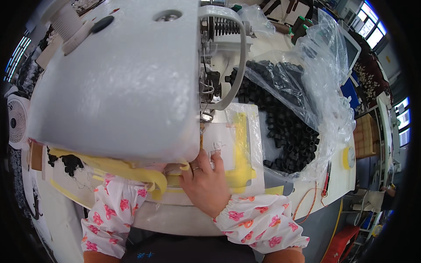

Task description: The person attaches black plastic or leather components to a substrate using a specialized assembly machine.

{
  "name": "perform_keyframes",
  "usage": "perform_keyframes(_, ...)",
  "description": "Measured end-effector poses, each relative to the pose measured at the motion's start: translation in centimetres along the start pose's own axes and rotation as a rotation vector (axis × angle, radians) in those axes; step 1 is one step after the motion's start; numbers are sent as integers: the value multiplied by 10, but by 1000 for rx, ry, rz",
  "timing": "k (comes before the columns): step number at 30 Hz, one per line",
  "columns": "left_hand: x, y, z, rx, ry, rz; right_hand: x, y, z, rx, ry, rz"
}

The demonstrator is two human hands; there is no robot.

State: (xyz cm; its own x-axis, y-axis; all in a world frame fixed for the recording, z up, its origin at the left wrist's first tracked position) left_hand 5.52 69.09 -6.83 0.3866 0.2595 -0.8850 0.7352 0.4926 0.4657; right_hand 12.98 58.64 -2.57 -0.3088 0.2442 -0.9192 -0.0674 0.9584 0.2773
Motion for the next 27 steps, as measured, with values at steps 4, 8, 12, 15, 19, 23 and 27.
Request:
perform_keyframes(4, 30, -5, 1, -174, -267, -288, 0, -5, 9, 56, 49, 22)
perform_keyframes(8, -34, 11, 13, 59, -45, 40, -8, 0, 7, 60, 167, 43)
perform_keyframes(12, -43, 5, 18, -144, -261, 23, -20, -1, 13, -72, 194, 244)
perform_keyframes(15, -65, -1, 25, -65, -161, 53, -51, -3, 35, -28, 193, 309)
perform_keyframes(19, -78, -34, -35, -183, -128, 25, -88, -16, 97, 230, -107, 285)
perform_keyframes(23, -77, -38, -56, -368, -235, -67, -92, -37, 159, 424, -314, 234)
perform_keyframes(27, -92, -25, -49, -308, -217, 142, -86, -41, 176, 548, -157, 244)
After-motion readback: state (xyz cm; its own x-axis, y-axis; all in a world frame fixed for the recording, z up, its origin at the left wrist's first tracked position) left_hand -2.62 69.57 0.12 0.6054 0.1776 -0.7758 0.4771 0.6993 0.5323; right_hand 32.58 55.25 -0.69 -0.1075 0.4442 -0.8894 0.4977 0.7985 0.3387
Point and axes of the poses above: each hand's wrist, its own y-axis towards the middle knuckle, its own x-axis out of the palm, z = x × y, the point moved 6 cm from there along y, towards the middle knuckle, and after that the axes turned 14 degrees about y, right-handed, at the moved point
